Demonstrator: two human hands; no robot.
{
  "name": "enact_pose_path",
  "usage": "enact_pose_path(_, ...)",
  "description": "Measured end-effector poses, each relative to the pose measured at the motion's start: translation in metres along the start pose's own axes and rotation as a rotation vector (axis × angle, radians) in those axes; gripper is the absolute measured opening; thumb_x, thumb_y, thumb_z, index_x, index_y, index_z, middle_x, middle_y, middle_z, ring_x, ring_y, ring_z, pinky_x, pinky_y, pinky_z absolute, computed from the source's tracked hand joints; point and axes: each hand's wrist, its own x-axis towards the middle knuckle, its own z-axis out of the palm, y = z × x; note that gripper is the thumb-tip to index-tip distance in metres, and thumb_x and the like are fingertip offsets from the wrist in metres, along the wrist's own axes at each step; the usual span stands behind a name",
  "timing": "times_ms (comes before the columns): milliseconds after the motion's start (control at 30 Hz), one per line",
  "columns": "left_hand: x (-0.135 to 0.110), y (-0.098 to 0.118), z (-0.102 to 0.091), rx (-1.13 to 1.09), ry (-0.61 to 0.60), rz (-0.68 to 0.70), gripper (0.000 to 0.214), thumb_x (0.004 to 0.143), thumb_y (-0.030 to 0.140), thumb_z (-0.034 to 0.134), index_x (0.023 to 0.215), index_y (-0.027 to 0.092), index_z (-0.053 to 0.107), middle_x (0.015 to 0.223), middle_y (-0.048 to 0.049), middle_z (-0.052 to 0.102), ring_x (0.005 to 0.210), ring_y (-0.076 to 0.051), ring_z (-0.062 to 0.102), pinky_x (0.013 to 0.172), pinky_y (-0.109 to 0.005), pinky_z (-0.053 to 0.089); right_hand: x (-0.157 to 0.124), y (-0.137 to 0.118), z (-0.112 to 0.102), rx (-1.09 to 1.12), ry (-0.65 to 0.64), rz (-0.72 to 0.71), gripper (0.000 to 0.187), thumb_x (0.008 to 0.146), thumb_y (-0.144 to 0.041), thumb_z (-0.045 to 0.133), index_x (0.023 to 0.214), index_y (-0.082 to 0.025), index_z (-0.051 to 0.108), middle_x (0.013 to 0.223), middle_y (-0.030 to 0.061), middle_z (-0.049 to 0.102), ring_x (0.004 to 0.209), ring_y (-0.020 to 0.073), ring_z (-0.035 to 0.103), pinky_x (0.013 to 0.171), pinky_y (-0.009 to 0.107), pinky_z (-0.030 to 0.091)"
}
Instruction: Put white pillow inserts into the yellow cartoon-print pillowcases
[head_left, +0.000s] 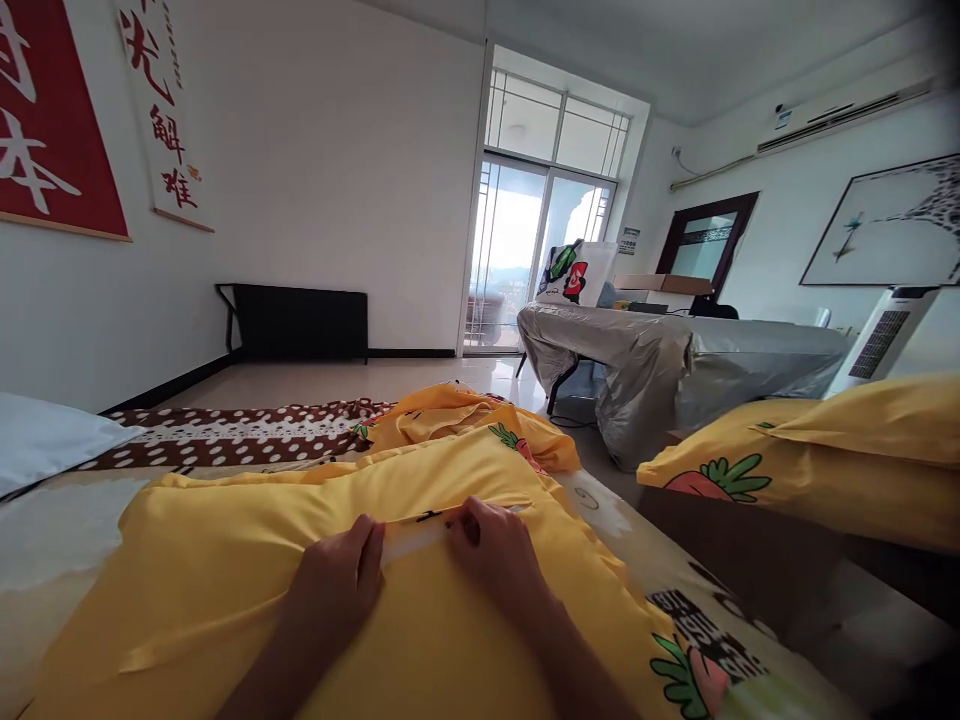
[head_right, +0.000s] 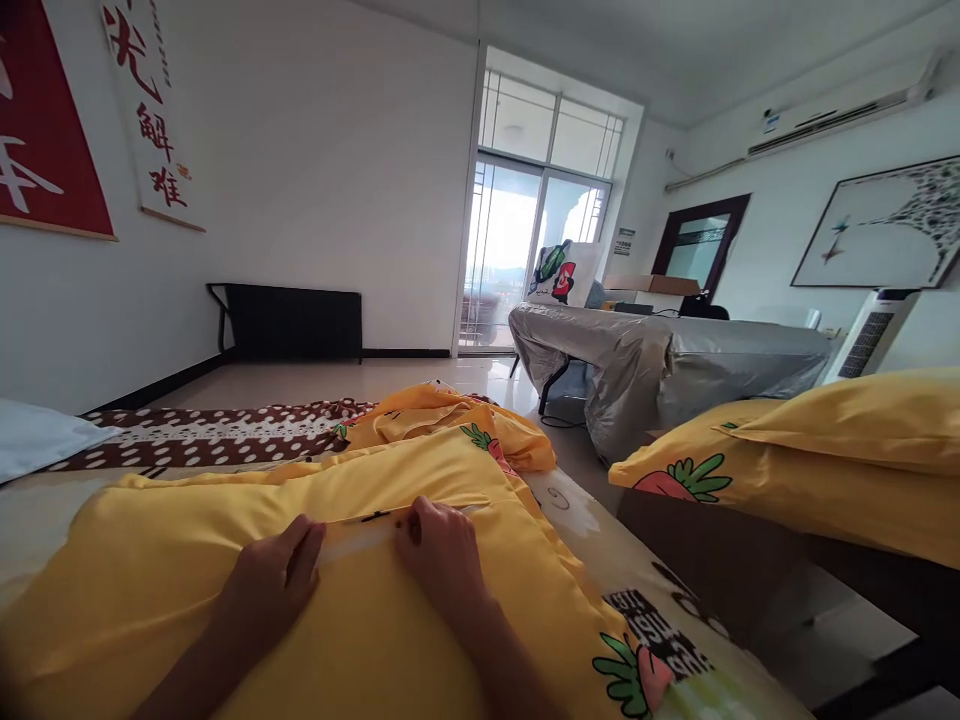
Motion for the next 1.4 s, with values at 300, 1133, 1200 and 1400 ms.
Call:
enact_pose_path(300, -0.008, 0.007, -0.008, 0.002, 0.084, 0.155, 0.027, 0.092, 0.022, 0.035, 0.066, 0.022, 0.042, 0.048, 0.005, 0.053, 0.042, -0.012, 0.053, 0.046, -0.025, 0.031, 0.0, 0.007, -0.013, 0.155, -0.105, -0.092, 0.013, 0.077, -0.018, 0.051, 0.065, -0.02, 0.053, 0.065, -0.002, 0.059, 0.062, 0.0115, 0.051, 0.058, 0.021, 0.032)
enact_pose_path(1133, -0.01, 0.012, -0.011, 0.018, 0.149, 0.248, 0.027, 0.092, 0.019, 0.037, 0.065, 0.022, 0.039, 0.048, 0.0063, 0.048, 0.04, -0.011, 0.048, 0.046, -0.025, 0.03, 0.028, 0.084, -0.046, -0.183, -0.06, 0.123, 0.011, 0.074, -0.016, 0.061, 0.063, -0.018, 0.059, 0.089, 0.0054, 0.064, 0.093, 0.021, 0.055, 0.08, 0.031, 0.037)
enact_pose_path(1200, -0.01, 0.012, -0.011, 0.011, 0.144, 0.254, 0.027, 0.092, 0.017, 0.037, 0.066, 0.022, 0.039, 0.048, 0.0066, 0.048, 0.041, -0.01, 0.047, 0.047, -0.025, 0.03, 0.027, 0.081, -0.047, -0.252, -0.056, 0.144, 0.012, 0.075, -0.015, 0.058, 0.064, -0.018, 0.057, 0.089, 0.0047, 0.063, 0.094, 0.0209, 0.054, 0.08, 0.031, 0.036)
enact_pose_path(1400, -0.012, 0.013, -0.012, 0.034, 0.161, 0.285, 0.027, 0.092, 0.015, 0.037, 0.066, 0.021, 0.038, 0.049, 0.0063, 0.047, 0.041, -0.01, 0.047, 0.047, -0.025, 0.029, 0.026, 0.072, -0.045, -0.388, -0.004, 0.155, 0.012, 0.074, -0.014, 0.05, 0.063, -0.018, 0.048, 0.086, 0.0048, 0.06, 0.089, 0.0192, 0.052, 0.076, 0.03, 0.031)
